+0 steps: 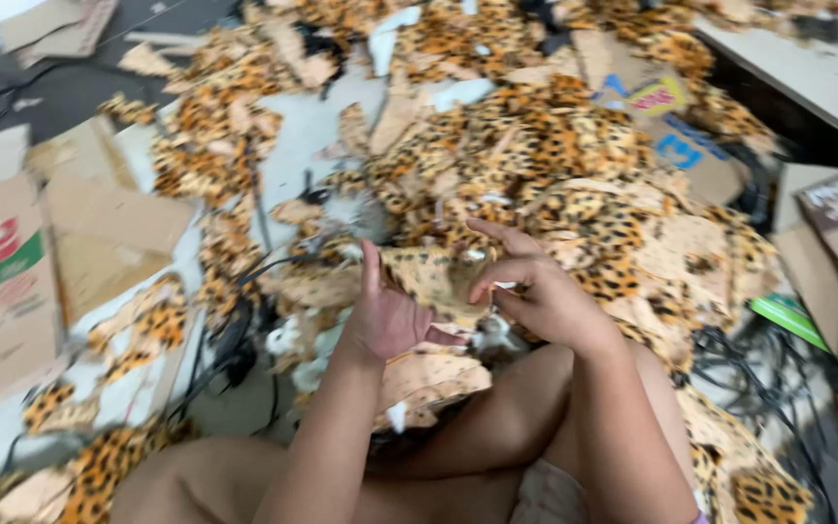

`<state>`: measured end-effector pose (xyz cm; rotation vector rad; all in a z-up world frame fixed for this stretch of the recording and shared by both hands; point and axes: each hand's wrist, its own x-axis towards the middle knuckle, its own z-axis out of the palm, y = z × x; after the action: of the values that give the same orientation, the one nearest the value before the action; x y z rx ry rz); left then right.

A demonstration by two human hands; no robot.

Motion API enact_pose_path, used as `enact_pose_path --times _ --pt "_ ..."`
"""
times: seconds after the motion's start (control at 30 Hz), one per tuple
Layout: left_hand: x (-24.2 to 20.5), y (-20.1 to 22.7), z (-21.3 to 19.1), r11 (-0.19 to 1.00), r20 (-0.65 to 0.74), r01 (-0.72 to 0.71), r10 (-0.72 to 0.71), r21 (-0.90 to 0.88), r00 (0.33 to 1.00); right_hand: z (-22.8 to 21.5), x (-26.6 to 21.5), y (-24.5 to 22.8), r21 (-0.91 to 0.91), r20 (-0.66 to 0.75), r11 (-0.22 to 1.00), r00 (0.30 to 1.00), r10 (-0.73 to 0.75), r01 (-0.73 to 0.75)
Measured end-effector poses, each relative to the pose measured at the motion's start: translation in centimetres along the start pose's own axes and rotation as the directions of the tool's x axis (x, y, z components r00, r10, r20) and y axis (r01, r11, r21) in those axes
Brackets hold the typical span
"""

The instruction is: Assemble a padded leopard-print component by stuffing fabric and securing it to cardboard using plastic twine

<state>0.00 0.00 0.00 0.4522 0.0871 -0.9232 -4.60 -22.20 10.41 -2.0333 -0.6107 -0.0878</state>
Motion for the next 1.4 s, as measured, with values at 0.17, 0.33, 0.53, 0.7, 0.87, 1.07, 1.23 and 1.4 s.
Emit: enact_pose_path --times 0.17,0.33,0.53,0.7,0.87,1.07,1.23,1.4 --pt "-8.5 1.2 -1.1 0.982 -0.047 -0.097 0.105 0.164 0.993 5.6 1.5 2.9 0.163 0.076 0.985 0.995 -0.062 0.049" --pt "-12.2 -2.2 -7.2 0.887 -0.197 -0.186 0.291 0.423 0.936 9.1 2.1 2.8 0.267 0.163 0.964 0.986 -0.045 -0.001" --pt "-13.8 -4.0 -5.4 0.762 -0.232 -0.379 0.556 0.526 0.798 11.5 2.3 1.8 0.307 0.186 0.904 0.95 0.25 -0.298" --pt "-14.5 -3.2 -4.4 0.612 -0.255 -0.338 0.678 0.715 0.689 14.2 3.9 0.2 0.525 0.214 0.722 0.891 0.401 -0.451" --pt "-17.8 -0.8 -2.0 0.453 -0.235 -0.236 0.761 0.86 0.605 16.6 5.3 -0.1 0.423 0.067 0.879 0.975 0.213 -0.221" --pt "-19.9 0.6 -1.9 0.446 -0.326 -0.116 0.786 0.888 0.525 16.6 7.7 -4.4 0.148 0.024 0.985 0.996 0.082 -0.084" --pt "-20.6 1.8 -1.1 0.486 -0.478 0.19 0.579 0.853 0.661 18.0 7.6 -2.4 -0.036 0.109 0.964 0.958 0.266 -0.264" --pt "-22.4 3.1 1.3 0.39 -0.452 0.275 0.494 0.879 0.743 18.1 8.0 -2.6 -0.085 0.066 0.943 0.943 0.327 -0.322"
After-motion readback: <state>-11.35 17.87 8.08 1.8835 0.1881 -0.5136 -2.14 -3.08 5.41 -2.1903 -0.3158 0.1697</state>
